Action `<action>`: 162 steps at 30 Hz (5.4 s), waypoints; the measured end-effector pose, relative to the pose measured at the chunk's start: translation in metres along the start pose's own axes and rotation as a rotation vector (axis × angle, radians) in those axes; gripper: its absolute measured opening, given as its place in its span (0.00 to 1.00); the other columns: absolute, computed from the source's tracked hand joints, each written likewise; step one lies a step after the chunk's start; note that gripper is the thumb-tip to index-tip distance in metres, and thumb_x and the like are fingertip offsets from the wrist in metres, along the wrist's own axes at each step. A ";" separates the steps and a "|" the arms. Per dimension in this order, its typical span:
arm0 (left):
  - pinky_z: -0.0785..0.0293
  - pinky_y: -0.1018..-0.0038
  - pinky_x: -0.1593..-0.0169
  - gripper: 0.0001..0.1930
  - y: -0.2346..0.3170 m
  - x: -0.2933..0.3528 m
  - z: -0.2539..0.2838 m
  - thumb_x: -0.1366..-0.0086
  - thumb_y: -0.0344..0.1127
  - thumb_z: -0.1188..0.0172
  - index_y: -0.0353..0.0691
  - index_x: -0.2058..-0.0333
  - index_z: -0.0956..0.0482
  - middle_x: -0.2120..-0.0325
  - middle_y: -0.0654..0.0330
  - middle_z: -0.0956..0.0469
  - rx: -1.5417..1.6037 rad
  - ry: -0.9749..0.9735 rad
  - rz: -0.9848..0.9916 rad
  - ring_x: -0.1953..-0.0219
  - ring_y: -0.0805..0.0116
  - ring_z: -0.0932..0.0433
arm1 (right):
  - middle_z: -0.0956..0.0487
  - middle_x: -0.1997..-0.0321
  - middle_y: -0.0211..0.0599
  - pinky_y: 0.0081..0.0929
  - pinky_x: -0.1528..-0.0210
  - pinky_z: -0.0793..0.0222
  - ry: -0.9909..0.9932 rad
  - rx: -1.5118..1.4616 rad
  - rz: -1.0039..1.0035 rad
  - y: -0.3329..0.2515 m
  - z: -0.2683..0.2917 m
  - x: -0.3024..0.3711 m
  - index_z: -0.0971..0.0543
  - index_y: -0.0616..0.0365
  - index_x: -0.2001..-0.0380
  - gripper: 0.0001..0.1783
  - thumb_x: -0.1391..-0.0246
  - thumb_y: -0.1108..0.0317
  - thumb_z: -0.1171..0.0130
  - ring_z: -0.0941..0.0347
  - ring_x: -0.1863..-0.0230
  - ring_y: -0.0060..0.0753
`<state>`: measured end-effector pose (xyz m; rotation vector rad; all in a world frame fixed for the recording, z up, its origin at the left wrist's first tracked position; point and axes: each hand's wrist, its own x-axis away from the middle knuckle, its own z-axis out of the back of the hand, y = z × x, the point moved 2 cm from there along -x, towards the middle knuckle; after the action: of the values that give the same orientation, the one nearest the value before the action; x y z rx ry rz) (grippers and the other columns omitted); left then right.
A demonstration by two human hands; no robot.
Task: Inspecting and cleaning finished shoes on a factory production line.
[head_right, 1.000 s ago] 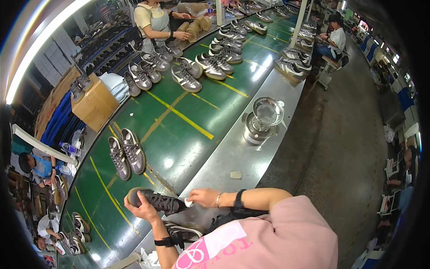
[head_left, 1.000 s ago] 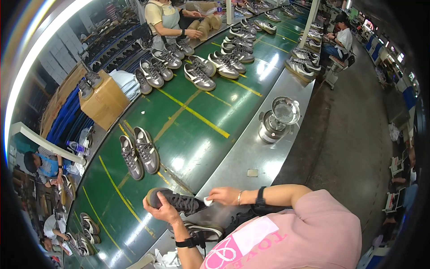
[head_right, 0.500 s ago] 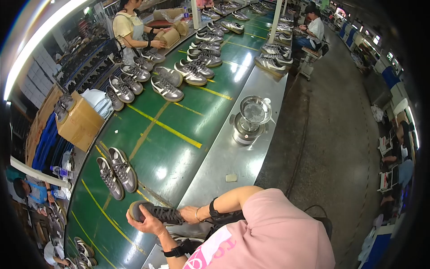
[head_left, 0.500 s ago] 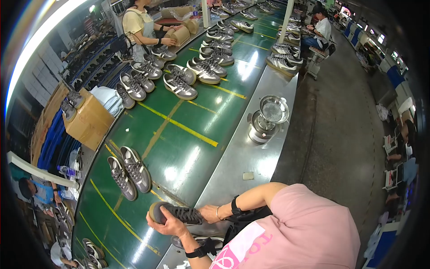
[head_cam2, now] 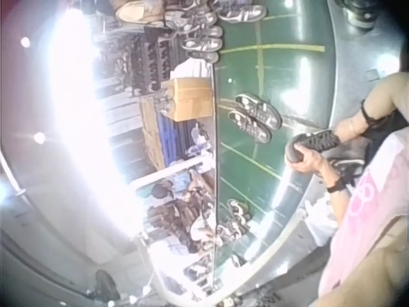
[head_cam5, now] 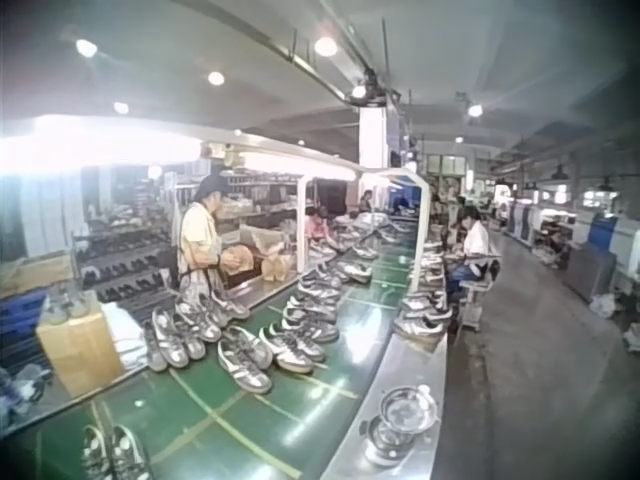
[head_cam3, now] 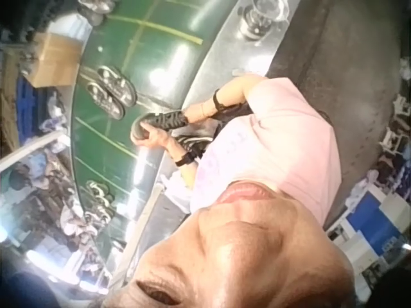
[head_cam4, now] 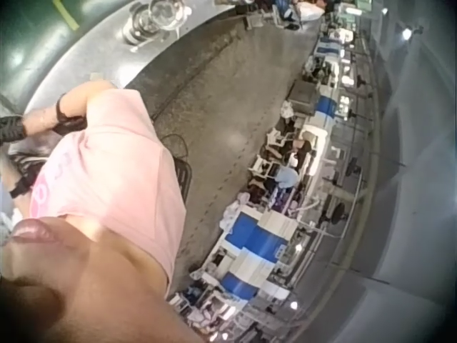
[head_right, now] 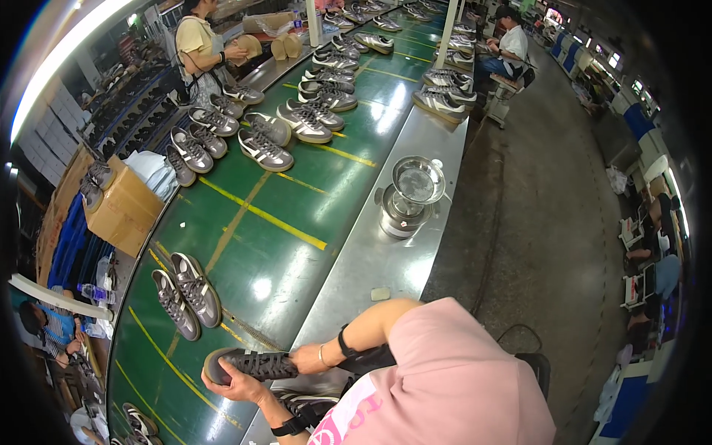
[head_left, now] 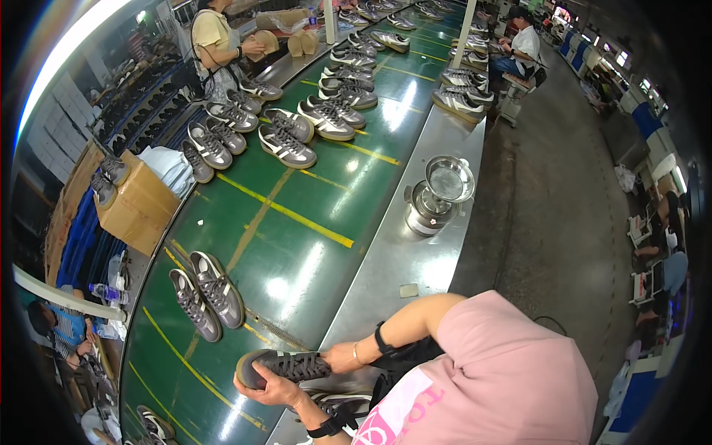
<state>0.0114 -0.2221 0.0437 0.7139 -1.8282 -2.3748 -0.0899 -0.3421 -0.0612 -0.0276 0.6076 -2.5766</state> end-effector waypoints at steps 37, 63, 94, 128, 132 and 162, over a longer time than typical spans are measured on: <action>0.37 0.54 0.42 0.29 -0.103 0.027 -0.015 0.37 0.54 0.43 0.42 0.42 0.29 0.53 0.41 0.26 -0.585 -0.870 0.103 0.48 0.40 0.30 | 0.24 0.58 0.39 0.37 0.55 0.27 1.080 0.428 -0.965 0.144 0.308 0.295 0.20 0.51 0.54 0.16 0.47 0.78 0.44 0.25 0.55 0.47; 0.33 0.71 0.46 0.26 -0.019 -0.023 0.065 0.42 0.40 0.31 0.34 0.50 0.28 0.53 0.56 0.27 0.058 -0.208 0.299 0.51 0.65 0.29 | 0.23 0.61 0.41 0.33 0.54 0.29 0.927 0.431 -0.966 0.200 0.305 0.345 0.19 0.58 0.56 0.14 0.45 0.77 0.43 0.24 0.59 0.44; 0.24 0.66 0.55 0.25 0.083 0.011 -0.087 0.51 0.43 0.26 0.46 0.54 0.22 0.60 0.58 0.19 -0.241 0.035 -0.249 0.60 0.58 0.20 | 0.22 0.56 0.49 0.41 0.56 0.27 0.312 -0.642 -0.332 0.046 0.095 0.054 0.19 0.60 0.59 0.13 0.51 0.76 0.43 0.24 0.56 0.57; 0.26 0.71 0.52 0.24 -0.001 -0.033 -0.052 0.42 0.41 0.30 0.35 0.52 0.25 0.57 0.58 0.23 0.168 0.015 0.061 0.58 0.67 0.24 | 0.22 0.62 0.37 0.33 0.61 0.25 0.532 -0.104 -0.248 0.127 0.175 0.183 0.19 0.50 0.56 0.19 0.49 0.81 0.43 0.22 0.63 0.41; 0.27 0.71 0.49 0.29 -0.041 -0.027 -0.024 0.38 0.43 0.35 0.34 0.43 0.32 0.53 0.55 0.25 0.354 -0.190 0.527 0.55 0.65 0.24 | 0.21 0.60 0.37 0.30 0.59 0.26 0.857 0.187 -0.497 0.169 0.239 0.248 0.18 0.54 0.57 0.16 0.48 0.82 0.42 0.23 0.59 0.38; 0.28 0.65 0.59 0.11 -0.004 0.122 -0.020 0.37 0.39 0.38 0.36 0.66 0.19 0.68 0.50 0.23 -0.638 -0.397 -0.036 0.64 0.55 0.23 | 0.27 0.46 0.43 0.40 0.41 0.33 0.040 -0.308 0.027 0.085 0.124 0.132 0.23 0.52 0.50 0.24 0.53 0.67 0.34 0.32 0.44 0.48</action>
<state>-0.0883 -0.2782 -0.0030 0.2151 -1.0027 -3.0292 -0.1515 -0.5212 0.0025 -0.0704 1.0075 -2.4385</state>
